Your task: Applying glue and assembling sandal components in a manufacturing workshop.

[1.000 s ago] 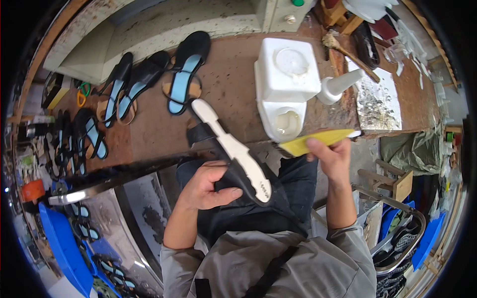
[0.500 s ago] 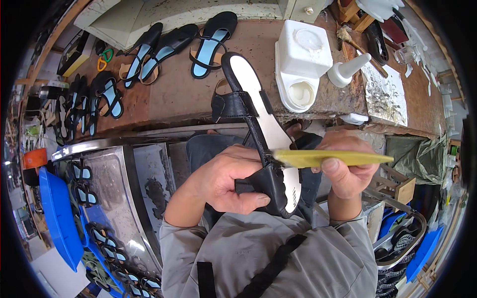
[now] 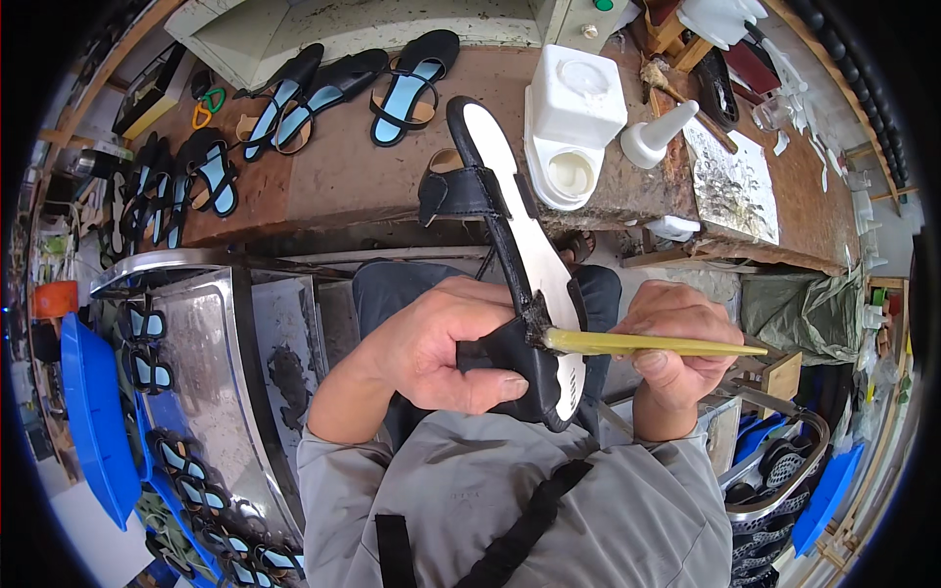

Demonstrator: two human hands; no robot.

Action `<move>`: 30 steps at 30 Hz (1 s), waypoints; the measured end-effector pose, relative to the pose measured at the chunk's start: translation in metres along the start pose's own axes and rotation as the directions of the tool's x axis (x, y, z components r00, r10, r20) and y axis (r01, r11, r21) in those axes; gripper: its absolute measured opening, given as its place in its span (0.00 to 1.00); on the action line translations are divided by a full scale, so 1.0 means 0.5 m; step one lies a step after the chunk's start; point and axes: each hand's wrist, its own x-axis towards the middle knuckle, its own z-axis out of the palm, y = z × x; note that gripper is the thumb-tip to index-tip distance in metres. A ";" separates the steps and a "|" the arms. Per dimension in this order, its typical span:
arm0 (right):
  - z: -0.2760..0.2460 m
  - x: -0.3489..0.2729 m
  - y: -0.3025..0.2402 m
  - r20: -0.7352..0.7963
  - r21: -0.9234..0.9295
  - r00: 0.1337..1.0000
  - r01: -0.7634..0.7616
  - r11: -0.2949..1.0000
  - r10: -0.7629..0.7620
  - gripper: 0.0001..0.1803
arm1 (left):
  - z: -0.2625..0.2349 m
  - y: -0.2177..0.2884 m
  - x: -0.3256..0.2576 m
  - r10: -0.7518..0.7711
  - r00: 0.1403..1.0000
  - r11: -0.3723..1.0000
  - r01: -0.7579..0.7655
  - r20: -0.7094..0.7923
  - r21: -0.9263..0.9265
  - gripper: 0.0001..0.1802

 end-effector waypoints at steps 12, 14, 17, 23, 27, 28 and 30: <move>-0.011 -0.037 -0.020 0.016 0.044 0.997 0.077 0.996 -0.077 0.08 | 0.017 0.009 0.001 -0.031 1.000 0.997 0.031 0.001 -0.067 0.09; -0.013 -0.041 -0.022 0.027 0.042 0.996 0.088 0.995 -0.089 0.08 | 0.021 0.005 0.000 -0.033 0.999 0.996 0.033 -0.006 -0.079 0.08; -0.016 -0.047 -0.021 0.035 0.045 0.992 0.123 0.991 -0.124 0.09 | 0.026 0.000 -0.002 -0.013 0.999 0.995 0.010 -0.030 -0.102 0.08; -0.029 -0.060 -0.021 0.082 0.079 0.973 0.209 0.975 -0.215 0.10 | 0.031 0.003 -0.007 -0.076 0.996 0.990 0.069 -0.052 -0.125 0.09; -0.043 -0.061 -0.026 0.112 0.148 0.977 0.167 0.975 -0.184 0.09 | 0.038 0.009 -0.001 -0.080 0.994 0.986 0.068 -0.072 -0.152 0.10; -0.043 -0.057 -0.029 0.092 0.190 0.988 0.104 0.976 -0.124 0.08 | 0.041 0.010 0.000 -0.078 0.994 0.983 0.063 -0.082 -0.169 0.10; -0.041 -0.033 -0.021 0.117 0.205 0.991 0.033 0.978 -0.058 0.06 | 0.044 0.015 -0.006 -0.088 0.992 0.976 0.068 -0.088 -0.206 0.11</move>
